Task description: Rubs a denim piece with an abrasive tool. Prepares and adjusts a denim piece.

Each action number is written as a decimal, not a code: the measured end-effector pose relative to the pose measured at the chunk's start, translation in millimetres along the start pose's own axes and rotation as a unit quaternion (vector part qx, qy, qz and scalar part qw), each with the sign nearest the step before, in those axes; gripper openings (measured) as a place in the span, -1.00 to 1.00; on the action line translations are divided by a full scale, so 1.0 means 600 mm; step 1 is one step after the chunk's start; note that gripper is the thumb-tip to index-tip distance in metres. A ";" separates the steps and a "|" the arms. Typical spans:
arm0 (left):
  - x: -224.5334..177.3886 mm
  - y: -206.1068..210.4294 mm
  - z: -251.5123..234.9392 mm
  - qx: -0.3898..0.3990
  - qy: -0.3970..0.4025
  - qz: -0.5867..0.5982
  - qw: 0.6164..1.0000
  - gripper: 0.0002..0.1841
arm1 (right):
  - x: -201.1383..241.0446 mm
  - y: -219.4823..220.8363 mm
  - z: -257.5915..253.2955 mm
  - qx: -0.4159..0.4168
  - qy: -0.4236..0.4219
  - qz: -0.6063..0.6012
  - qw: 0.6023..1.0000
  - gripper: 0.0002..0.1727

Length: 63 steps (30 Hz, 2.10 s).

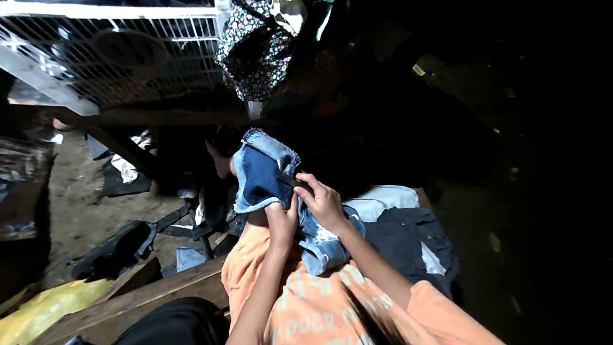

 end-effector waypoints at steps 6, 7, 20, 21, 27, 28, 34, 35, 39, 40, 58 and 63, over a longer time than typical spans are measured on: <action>0.024 -0.001 0.003 0.000 -0.081 0.137 0.987 -0.80 | -0.023 0.019 -0.032 0.194 0.078 -0.312 0.927 -0.75; 0.029 -0.002 0.003 -0.001 -0.116 0.172 0.978 -0.81 | -0.018 0.019 -0.034 0.229 0.080 -0.327 0.913 -0.77; 0.041 -0.002 -0.003 -0.015 -0.222 0.251 0.942 -0.96 | -0.009 -0.023 0.017 0.191 0.037 0.048 0.980 -0.31; 0.041 -0.001 -0.001 -0.014 -0.230 0.256 0.939 -0.96 | -0.010 -0.019 0.019 0.190 0.036 0.037 0.980 -0.31; 0.035 0.002 0.011 -0.010 -0.231 0.322 0.918 -0.89 | 0.006 -0.019 0.023 0.098 -0.047 0.013 0.994 -0.45; 0.032 0.002 0.013 -0.017 -0.225 0.327 0.918 -0.88 | 0.012 -0.025 0.024 0.033 -0.068 0.034 0.997 -0.48; 0.017 0.001 0.015 -0.036 -0.178 0.296 0.938 -0.91 | -0.003 -0.020 0.030 -0.087 -0.073 -0.051 0.992 -0.50; 0.019 0.002 0.011 -0.028 -0.161 0.265 0.950 -0.92 | -0.009 -0.014 0.025 -0.063 -0.056 -0.091 0.992 -0.54; 0.034 0.010 0.001 0.006 -0.145 0.213 0.966 -0.84 | -0.027 0.005 -0.009 0.119 0.057 -0.304 0.944 -0.61; 0.037 0.011 0.000 0.009 -0.164 0.234 0.958 -0.84 | -0.026 0.008 -0.014 0.163 0.068 -0.327 0.928 -0.59; 0.035 -0.024 -0.024 0.024 -0.317 0.489 0.813 -0.80 | -0.080 0.001 -0.003 0.158 0.072 -0.237 0.956 -0.56; 0.036 0.000 0.019 0.010 -0.333 0.477 0.814 -0.49 | -0.078 -0.035 0.036 0.135 0.171 -0.296 0.930 -0.62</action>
Point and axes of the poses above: each hand's wrist, its own z-axis away from the middle knuckle, its own y-axis out of the palm, x = y × z, the point moved 10 cm from there along -z, towards the middle knuckle, and after that the axes turned 10 degrees about z, right-handed, at the moved point
